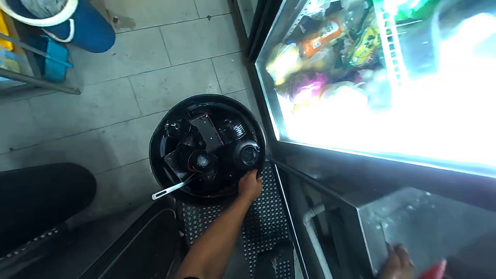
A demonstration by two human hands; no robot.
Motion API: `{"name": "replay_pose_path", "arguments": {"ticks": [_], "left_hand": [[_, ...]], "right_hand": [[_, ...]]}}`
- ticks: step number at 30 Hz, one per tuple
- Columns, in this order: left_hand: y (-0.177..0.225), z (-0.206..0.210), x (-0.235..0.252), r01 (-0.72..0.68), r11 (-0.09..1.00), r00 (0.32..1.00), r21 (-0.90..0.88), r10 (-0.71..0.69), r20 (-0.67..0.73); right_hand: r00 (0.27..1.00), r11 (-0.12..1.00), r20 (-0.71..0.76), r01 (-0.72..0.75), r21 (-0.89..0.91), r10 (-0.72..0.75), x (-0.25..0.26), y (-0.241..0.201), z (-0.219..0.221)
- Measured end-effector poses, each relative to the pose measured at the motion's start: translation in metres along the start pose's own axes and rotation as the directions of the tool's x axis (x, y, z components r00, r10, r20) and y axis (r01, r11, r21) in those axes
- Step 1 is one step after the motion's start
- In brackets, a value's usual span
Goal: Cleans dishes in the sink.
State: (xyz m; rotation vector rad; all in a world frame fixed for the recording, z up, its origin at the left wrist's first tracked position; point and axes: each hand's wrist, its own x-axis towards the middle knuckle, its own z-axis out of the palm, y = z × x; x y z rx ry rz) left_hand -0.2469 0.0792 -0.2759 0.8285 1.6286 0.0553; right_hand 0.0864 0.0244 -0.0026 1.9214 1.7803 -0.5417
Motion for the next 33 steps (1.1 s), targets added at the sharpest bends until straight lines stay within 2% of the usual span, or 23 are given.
{"name": "replay_pose_path", "arguments": {"ticks": [2, 4, 7, 13, 16, 18, 21, 22, 24, 26, 29, 31, 33], "left_hand": [[0.003, 0.003, 0.001, -0.026, 0.981, 0.999, -0.19, 0.032, 0.026], [0.004, 0.001, -0.008, -0.018, 0.936, 0.989, -0.351, -0.035, -0.143], [0.004, -0.004, -0.016, -0.012, 0.862, 0.894, -0.506, -0.218, -0.392], [0.022, -0.002, 0.004, -0.122, 0.855, 0.804, -0.505, -0.214, -0.555], [0.043, -0.005, 0.005, -0.154, 0.808, 0.803, -0.569, -0.233, -0.549], [0.063, -0.006, 0.003, -0.207, 0.718, 0.824, -0.664, -0.238, -0.514], [0.078, -0.004, -0.003, -0.325, 0.568, 0.868, -0.756, -0.139, -0.477], [0.079, -0.007, -0.01, -0.35, 0.551, 0.88, -0.758, -0.084, -0.468], [0.083, -0.011, -0.03, -0.404, 0.58, 0.884, -0.708, 0.05, -0.464], [0.081, -0.015, -0.059, -0.434, 0.658, 0.884, -0.615, 0.178, -0.433], [0.082, -0.016, -0.113, -0.505, 0.783, 0.842, -0.364, 0.354, -0.407], [0.082, -0.005, -0.158, -0.618, 0.783, 0.744, -0.073, 0.553, -0.375], [0.084, 0.012, -0.206, -0.701, 0.648, 0.563, 0.297, 0.759, -0.328]], "right_hand": [[1.0, 0.999, -0.014, 0.001, 0.036, -0.001, 0.0, 0.003, 0.002], [1.0, 0.997, -0.021, -0.019, 0.07, 0.02, 0.001, 0.002, 0.002], [0.998, 0.996, -0.065, 0.024, 0.091, -0.018, -0.001, 0.003, 0.007], [0.992, 0.993, -0.126, 0.042, 0.107, -0.029, -0.002, 0.0, 0.008], [0.989, 0.993, -0.148, 0.031, 0.114, -0.014, -0.002, -0.001, 0.013], [0.991, 0.993, -0.134, 0.024, 0.112, -0.008, -0.002, 0.001, 0.013], [0.993, 0.988, -0.121, 0.007, 0.153, 0.011, -0.004, -0.003, 0.011], [0.993, 0.986, -0.116, 0.0, 0.166, 0.02, -0.005, -0.004, 0.01], [0.996, 0.983, -0.058, -0.052, 0.176, 0.063, -0.004, -0.009, 0.003], [0.995, 0.984, -0.022, -0.089, 0.151, 0.093, -0.005, -0.011, 0.001], [0.996, 0.989, -0.031, -0.079, 0.123, 0.083, -0.005, -0.012, 0.002], [0.996, 0.984, 0.039, -0.09, 0.155, 0.085, -0.006, -0.012, -0.008], [0.988, 0.961, 0.143, -0.088, 0.262, 0.051, -0.006, -0.006, -0.021]]}}
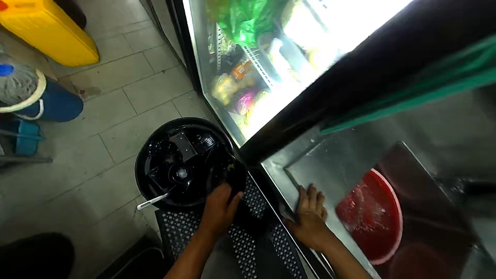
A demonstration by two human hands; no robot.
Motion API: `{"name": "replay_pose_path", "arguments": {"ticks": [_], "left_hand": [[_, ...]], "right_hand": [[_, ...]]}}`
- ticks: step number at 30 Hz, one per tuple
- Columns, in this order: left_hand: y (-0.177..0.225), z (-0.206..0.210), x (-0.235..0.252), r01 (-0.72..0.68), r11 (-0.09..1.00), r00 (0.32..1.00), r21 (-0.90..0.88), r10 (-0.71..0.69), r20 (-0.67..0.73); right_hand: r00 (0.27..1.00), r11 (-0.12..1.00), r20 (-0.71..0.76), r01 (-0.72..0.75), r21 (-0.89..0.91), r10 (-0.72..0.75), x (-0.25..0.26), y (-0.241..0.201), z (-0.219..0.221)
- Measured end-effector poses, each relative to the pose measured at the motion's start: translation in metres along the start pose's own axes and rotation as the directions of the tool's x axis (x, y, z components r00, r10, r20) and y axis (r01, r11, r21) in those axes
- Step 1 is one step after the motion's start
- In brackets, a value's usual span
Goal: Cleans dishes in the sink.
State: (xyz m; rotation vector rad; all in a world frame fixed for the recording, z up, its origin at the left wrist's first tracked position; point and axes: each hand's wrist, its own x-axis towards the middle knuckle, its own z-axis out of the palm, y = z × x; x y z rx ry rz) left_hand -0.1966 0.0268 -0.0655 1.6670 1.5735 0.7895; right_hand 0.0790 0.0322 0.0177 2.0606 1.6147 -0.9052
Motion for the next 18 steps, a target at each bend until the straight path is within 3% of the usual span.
{"name": "replay_pose_path", "arguments": {"ticks": [3, 5, 7, 10, 13, 15, 18], "left_hand": [[0.064, -0.001, -0.033, -0.358, 0.887, 0.93, 0.292, 0.366, 0.031], [0.11, 0.008, -0.047, -0.499, 0.79, 0.862, 0.355, 0.495, 0.109], [0.152, 0.027, -0.052, -0.616, 0.705, 0.786, 0.351, 0.581, 0.212], [0.208, 0.076, -0.05, -0.711, 0.613, 0.703, 0.345, 0.624, 0.34], [0.259, 0.106, -0.049, -0.692, 0.654, 0.717, 0.305, 0.572, 0.398], [0.271, 0.113, -0.053, -0.616, 0.738, 0.78, 0.276, 0.523, 0.343], [0.257, 0.113, -0.069, -0.438, 0.855, 0.881, 0.278, 0.348, 0.32]], "right_hand": [[0.988, 0.914, 0.012, 0.139, 0.381, -0.156, -0.011, 0.021, -0.017], [0.957, 0.616, -0.03, 0.21, 0.76, -0.289, -0.028, 0.037, -0.029], [0.926, 0.265, 0.006, 0.102, 0.959, -0.376, -0.051, 0.05, -0.042], [0.972, -0.052, -0.002, -0.01, 0.999, -0.235, -0.065, 0.103, -0.042], [0.994, -0.343, 0.059, -0.025, 0.939, 0.089, -0.066, 0.189, -0.028], [0.939, -0.385, 0.12, 0.014, 0.923, 0.323, -0.06, 0.254, -0.014], [0.83, -0.178, 0.165, -0.08, 0.981, 0.533, -0.032, 0.349, 0.025]]}}
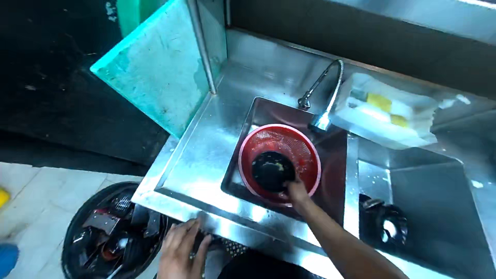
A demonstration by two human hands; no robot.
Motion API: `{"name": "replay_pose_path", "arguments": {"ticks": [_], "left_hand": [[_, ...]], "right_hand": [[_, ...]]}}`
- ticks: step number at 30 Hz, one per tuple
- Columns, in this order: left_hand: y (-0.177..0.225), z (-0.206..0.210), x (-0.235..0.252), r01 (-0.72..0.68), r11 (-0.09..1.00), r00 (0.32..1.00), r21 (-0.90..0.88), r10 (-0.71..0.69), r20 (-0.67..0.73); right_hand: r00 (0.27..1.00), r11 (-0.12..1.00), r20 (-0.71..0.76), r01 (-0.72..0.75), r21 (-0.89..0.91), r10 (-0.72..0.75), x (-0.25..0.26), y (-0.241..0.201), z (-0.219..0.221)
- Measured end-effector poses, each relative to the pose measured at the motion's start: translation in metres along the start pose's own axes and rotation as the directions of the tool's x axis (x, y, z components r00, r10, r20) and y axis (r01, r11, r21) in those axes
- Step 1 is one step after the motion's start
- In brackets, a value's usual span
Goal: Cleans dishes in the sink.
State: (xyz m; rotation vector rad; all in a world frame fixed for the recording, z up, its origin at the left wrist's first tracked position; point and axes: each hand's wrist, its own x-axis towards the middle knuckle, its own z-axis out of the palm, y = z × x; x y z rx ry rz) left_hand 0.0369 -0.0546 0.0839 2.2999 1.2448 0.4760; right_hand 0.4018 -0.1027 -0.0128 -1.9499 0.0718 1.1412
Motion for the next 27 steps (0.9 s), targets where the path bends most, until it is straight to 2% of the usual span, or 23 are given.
{"name": "replay_pose_path", "arguments": {"ticks": [3, 5, 7, 9, 10, 11, 12, 13, 16, 17, 19, 20, 21, 22, 24, 25, 27], "left_hand": [[-0.018, 0.004, -0.034, 0.125, 0.992, 0.987, -0.007, -0.123, 0.108], [-0.029, 0.002, -0.06, 0.229, 0.973, 0.958, 0.023, -0.229, 0.173], [-0.044, -0.004, -0.091, 0.34, 0.937, 0.921, 0.075, -0.348, 0.176], [-0.066, -0.01, -0.12, 0.453, 0.881, 0.873, 0.133, -0.469, 0.133], [-0.078, -0.014, -0.132, 0.52, 0.842, 0.835, 0.142, -0.536, 0.124], [-0.09, -0.019, -0.142, 0.59, 0.795, 0.784, 0.141, -0.606, 0.135], [-0.102, -0.024, -0.15, 0.658, 0.74, 0.723, 0.137, -0.672, 0.16], [-0.117, -0.029, -0.156, 0.715, 0.687, 0.662, 0.13, -0.725, 0.189], [-0.175, -0.034, -0.167, 0.821, 0.565, 0.528, 0.083, -0.807, 0.264], [-0.198, -0.033, -0.167, 0.841, 0.538, 0.504, 0.058, -0.818, 0.276], [-0.251, -0.029, -0.156, 0.874, 0.486, 0.463, 0.01, -0.838, 0.288], [-0.279, -0.026, -0.147, 0.887, 0.461, 0.447, -0.019, -0.848, 0.284], [-0.308, -0.022, -0.136, 0.902, 0.43, 0.426, -0.05, -0.863, 0.272], [-0.336, -0.019, -0.122, 0.915, 0.395, 0.403, -0.086, -0.882, 0.244], [-0.39, -0.013, -0.088, 0.93, 0.321, 0.347, -0.18, -0.928, 0.137], [-0.416, -0.008, -0.071, 0.929, 0.29, 0.313, -0.229, -0.947, 0.072], [-0.468, 0.006, -0.039, 0.924, 0.22, 0.222, -0.312, -0.975, -0.029]], "right_hand": [[0.972, 0.962, -0.219, -0.133, -0.238, 0.08, 0.071, 0.031, -0.039], [0.962, 0.951, -0.252, -0.174, -0.256, 0.108, 0.1, 0.062, -0.051], [0.953, 0.959, -0.279, -0.18, -0.22, 0.115, 0.11, 0.083, -0.043], [0.942, 0.9, -0.334, -0.158, -0.407, 0.014, 0.102, 0.071, -0.012], [0.947, 0.859, -0.296, -0.043, -0.51, -0.128, 0.087, 0.06, 0.007], [0.932, 0.811, -0.186, 0.157, -0.563, -0.31, 0.066, 0.05, 0.027], [0.89, 0.745, -0.044, 0.352, -0.566, -0.454, 0.044, 0.044, 0.046], [0.847, 0.685, 0.093, 0.483, -0.546, -0.523, 0.019, 0.037, 0.067], [0.685, 0.493, 0.412, 0.723, -0.483, -0.6, -0.063, 0.021, 0.134], [0.611, 0.417, 0.48, 0.787, -0.454, -0.63, -0.087, 0.021, 0.155], [0.414, 0.235, 0.572, 0.902, -0.362, -0.708, -0.12, 0.031, 0.197], [0.343, 0.184, 0.608, 0.933, -0.31, -0.716, -0.132, 0.037, 0.217], [0.306, 0.175, 0.643, 0.95, -0.26, -0.702, -0.146, 0.045, 0.236], [0.294, 0.188, 0.678, 0.955, -0.227, -0.673, -0.158, 0.054, 0.255], [0.343, 0.27, 0.754, 0.936, -0.225, -0.56, -0.176, 0.075, 0.299], [0.402, 0.321, 0.796, 0.906, -0.275, -0.453, -0.18, 0.085, 0.322], [0.558, 0.384, 0.819, 0.791, -0.477, -0.131, -0.181, 0.101, 0.376]]}}
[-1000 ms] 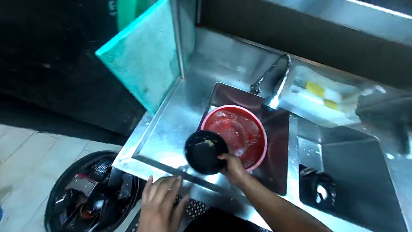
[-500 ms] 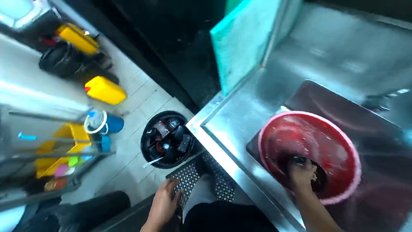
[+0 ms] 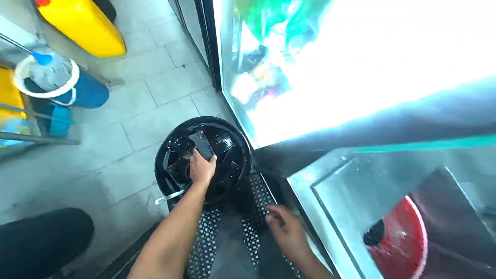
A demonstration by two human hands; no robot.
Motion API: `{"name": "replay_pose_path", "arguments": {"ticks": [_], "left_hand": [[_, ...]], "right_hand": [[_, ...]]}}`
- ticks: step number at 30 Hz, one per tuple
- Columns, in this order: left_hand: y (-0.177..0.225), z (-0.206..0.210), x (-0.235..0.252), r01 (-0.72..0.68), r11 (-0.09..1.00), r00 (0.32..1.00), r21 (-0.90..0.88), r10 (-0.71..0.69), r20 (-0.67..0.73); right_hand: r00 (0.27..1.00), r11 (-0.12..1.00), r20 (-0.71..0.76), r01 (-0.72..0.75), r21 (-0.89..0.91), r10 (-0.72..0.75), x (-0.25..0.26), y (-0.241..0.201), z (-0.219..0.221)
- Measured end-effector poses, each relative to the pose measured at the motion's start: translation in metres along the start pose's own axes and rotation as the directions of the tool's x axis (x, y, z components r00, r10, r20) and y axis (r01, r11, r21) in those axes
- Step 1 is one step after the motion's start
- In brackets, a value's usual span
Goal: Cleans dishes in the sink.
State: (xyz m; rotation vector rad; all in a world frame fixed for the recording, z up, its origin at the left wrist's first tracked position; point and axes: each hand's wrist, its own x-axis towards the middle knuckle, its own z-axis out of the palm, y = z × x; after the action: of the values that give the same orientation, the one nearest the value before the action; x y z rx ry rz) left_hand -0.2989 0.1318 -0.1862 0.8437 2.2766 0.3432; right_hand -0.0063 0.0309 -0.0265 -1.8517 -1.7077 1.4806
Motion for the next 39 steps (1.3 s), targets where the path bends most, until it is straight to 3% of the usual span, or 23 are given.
{"name": "replay_pose_path", "arguments": {"ticks": [2, 4, 9, 13, 15, 19, 23, 28, 33, 39], "left_hand": [[0.012, 0.02, 0.047, 0.058, 0.998, 0.997, -0.038, -0.06, -0.058], [0.015, 0.032, 0.075, 0.117, 0.992, 0.991, -0.037, -0.119, -0.059], [-0.016, 0.027, 0.08, 0.069, 0.996, 0.993, -0.05, -0.074, -0.097], [-0.019, 0.025, 0.098, -0.033, 0.999, 0.997, 0.015, 0.034, -0.076], [-0.009, 0.03, 0.112, -0.003, 1.0, 0.998, 0.007, 0.003, -0.061], [0.002, 0.029, 0.114, 0.094, 0.996, 0.993, 0.005, -0.093, -0.068], [0.005, -0.004, 0.104, 0.069, 0.997, 0.997, 0.046, -0.067, -0.045], [-0.02, -0.048, 0.081, -0.069, 0.997, 0.998, 0.04, 0.069, -0.01], [-0.057, -0.067, 0.056, -0.147, 0.976, 0.987, -0.16, 0.134, -0.086], [-0.085, -0.083, 0.017, -0.05, 0.852, 0.996, -0.52, 0.005, -0.087]], "right_hand": [[0.96, 0.977, 0.186, -0.214, -0.009, 0.211, 0.054, -0.009, 0.033], [0.911, 0.937, 0.242, -0.349, 0.023, 0.334, 0.11, -0.008, 0.069], [0.821, 0.801, 0.146, -0.57, 0.181, 0.551, 0.226, -0.007, 0.159], [0.732, 0.728, 0.021, -0.679, 0.089, 0.681, 0.274, -0.005, 0.204], [0.688, 0.687, -0.036, -0.726, -0.036, 0.725, 0.285, -0.011, 0.211], [0.668, 0.646, -0.061, -0.735, -0.206, 0.742, 0.281, -0.013, 0.211], [0.666, 0.653, -0.076, -0.744, -0.142, 0.742, 0.267, -0.016, 0.2], [0.638, 0.637, -0.052, -0.77, -0.034, 0.768, 0.242, -0.002, 0.174], [0.678, 0.659, 0.103, -0.732, 0.172, 0.727, 0.201, 0.03, 0.145], [0.737, 0.674, 0.186, -0.671, 0.308, 0.649, 0.144, 0.014, 0.111]]}}
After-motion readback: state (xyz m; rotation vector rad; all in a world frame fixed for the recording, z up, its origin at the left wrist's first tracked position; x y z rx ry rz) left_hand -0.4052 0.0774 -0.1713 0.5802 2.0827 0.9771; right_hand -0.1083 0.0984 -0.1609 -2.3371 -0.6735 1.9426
